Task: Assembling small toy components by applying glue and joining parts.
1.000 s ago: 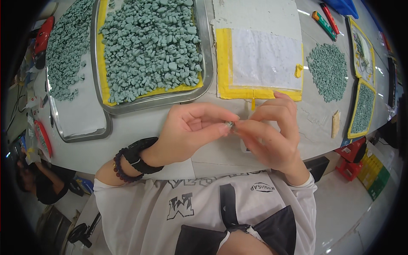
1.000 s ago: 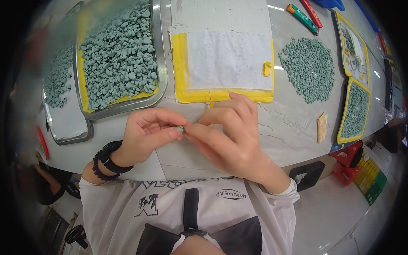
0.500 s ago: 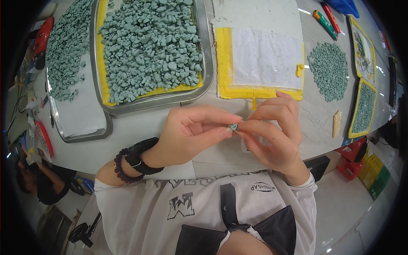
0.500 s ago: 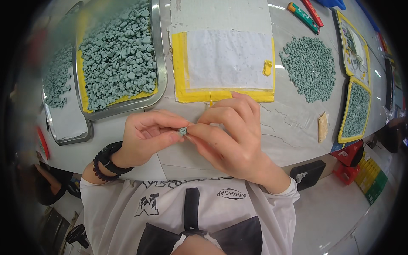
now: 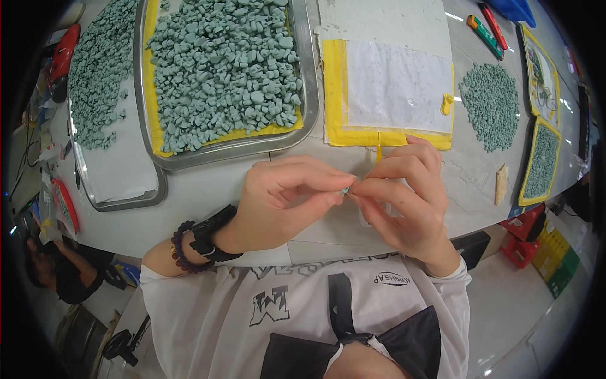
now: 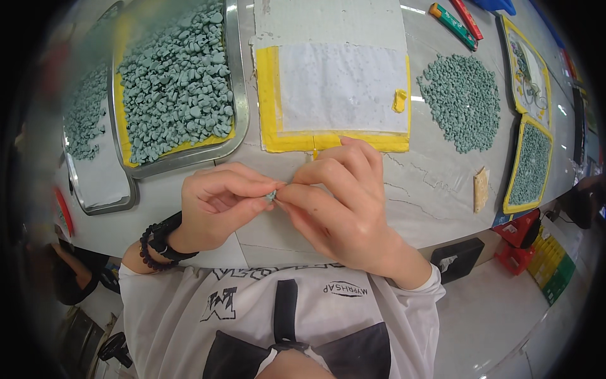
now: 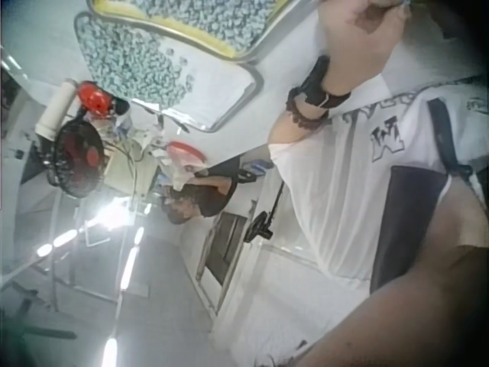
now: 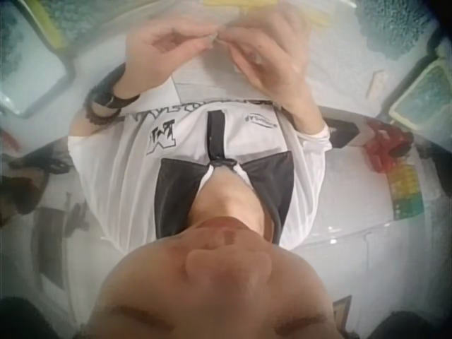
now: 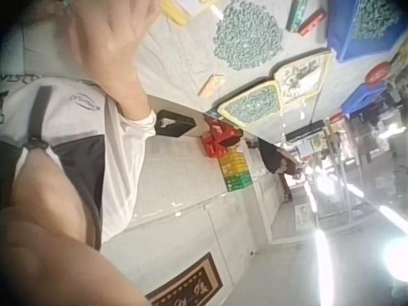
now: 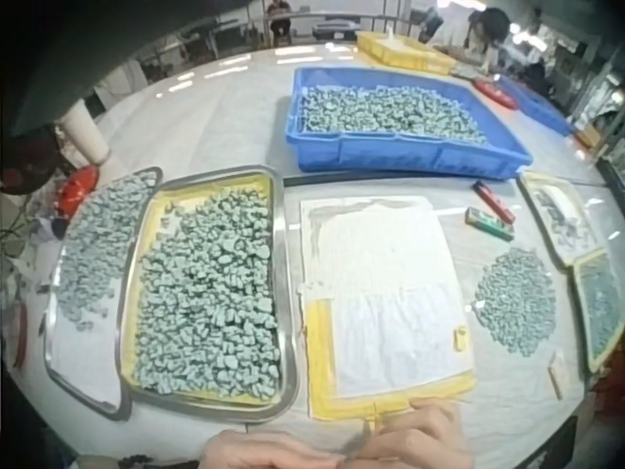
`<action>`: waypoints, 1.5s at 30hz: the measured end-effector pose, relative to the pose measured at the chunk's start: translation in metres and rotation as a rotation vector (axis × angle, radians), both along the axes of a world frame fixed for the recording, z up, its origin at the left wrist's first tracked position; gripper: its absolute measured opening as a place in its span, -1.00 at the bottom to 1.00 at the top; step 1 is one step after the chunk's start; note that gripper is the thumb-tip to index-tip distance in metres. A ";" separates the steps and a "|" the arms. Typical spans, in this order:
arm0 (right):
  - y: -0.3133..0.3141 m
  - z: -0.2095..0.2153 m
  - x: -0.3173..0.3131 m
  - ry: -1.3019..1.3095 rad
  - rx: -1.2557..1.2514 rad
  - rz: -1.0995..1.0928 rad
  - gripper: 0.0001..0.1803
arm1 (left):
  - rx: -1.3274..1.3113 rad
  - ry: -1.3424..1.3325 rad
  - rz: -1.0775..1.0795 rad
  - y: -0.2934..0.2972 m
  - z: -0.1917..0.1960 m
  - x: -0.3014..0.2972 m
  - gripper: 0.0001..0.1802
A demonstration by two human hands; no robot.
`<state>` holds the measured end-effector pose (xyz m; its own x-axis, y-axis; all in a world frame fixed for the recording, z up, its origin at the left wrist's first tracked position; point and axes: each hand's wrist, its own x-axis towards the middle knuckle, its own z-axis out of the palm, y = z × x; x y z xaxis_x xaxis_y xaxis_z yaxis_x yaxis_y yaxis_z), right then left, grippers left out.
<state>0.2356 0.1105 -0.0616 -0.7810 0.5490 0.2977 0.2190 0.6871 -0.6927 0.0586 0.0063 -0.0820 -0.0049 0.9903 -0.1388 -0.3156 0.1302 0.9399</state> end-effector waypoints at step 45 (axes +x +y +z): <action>-0.002 -0.005 0.043 0.146 0.008 -0.087 -0.46 | 0.114 1.502 0.137 0.033 0.034 -0.106 -0.81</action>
<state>0.2785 0.1080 -0.0665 -0.6788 0.6101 0.4086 0.1757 0.6753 -0.7164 -0.0470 0.0395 -0.0483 -0.1585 0.9753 0.1537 0.9152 0.0866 0.3936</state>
